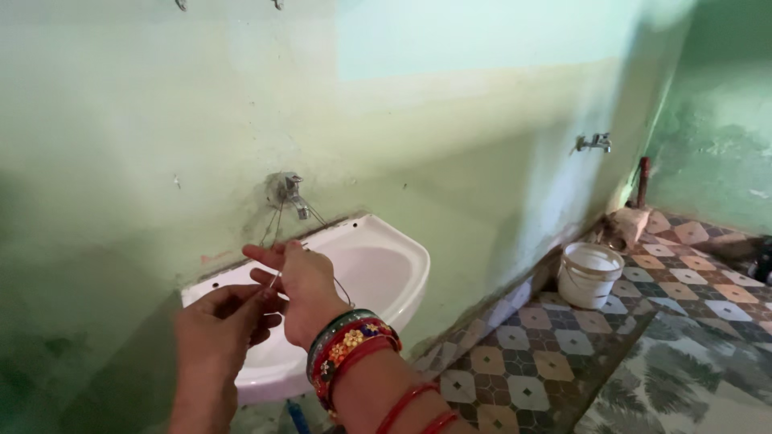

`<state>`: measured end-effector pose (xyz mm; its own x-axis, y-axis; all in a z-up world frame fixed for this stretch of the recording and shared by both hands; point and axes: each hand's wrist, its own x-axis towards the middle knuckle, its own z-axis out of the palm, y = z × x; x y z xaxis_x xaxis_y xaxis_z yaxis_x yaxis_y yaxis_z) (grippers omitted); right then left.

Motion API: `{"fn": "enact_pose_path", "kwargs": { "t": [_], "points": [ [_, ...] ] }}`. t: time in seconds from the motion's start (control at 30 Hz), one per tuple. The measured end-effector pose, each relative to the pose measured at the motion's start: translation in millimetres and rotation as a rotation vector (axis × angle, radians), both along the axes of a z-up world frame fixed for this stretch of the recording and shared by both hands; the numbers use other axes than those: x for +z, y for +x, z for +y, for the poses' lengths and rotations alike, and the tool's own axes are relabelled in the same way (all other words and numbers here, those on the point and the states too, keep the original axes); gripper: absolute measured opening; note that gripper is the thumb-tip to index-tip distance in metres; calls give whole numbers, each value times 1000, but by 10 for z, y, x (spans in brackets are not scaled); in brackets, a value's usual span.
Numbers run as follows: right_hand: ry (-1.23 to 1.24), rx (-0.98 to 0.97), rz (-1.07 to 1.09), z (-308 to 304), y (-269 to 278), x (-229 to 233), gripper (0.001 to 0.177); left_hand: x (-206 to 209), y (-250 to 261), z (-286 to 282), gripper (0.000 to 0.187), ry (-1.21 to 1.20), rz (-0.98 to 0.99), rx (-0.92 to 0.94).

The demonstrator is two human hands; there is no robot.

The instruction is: The person repeatedly picks up small wire pieces, bends them into loops, and hangs them on a wall-mounted faucet above a sink. The person also briefly handles a small orange plastic piece on a nearby stool.

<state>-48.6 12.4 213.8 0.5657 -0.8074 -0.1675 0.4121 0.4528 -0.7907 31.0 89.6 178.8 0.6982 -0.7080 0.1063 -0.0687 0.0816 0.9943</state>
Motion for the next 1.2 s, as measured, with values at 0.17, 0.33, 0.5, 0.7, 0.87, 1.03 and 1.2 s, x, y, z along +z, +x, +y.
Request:
{"fn": "enact_pose_path", "kwargs": {
  "t": [0.17, 0.33, 0.5, 0.7, 0.87, 1.03, 1.2],
  "points": [
    [36, -22, 39, -130, 94, -125, 29, -47, 108, -67, 21, 37, 10, -73],
    [20, -36, 44, -289, 123, -189, 33, -105, 159, -247, 24, 87, -18, -92],
    [43, -66, 102, -392, 41, -173, 31, -113, 166, -456, 23, 44, -55, -59],
    [67, -59, 108, -660, 75, -122, 27, -79, 146, -642, 21, 49, -90, -42],
    [15, -29, 116, -847, 123, -154, 24, -27, 102, -815, 21, 6, -88, -35],
    [-5, 28, 154, -903, 81, -142, 17, -14, 37, -949, 21, 10, -27, 24],
    [-102, 123, 168, -832, 15, -117, 19, -13, -7, -999, 21, -91, 58, 47]
  ]
}}
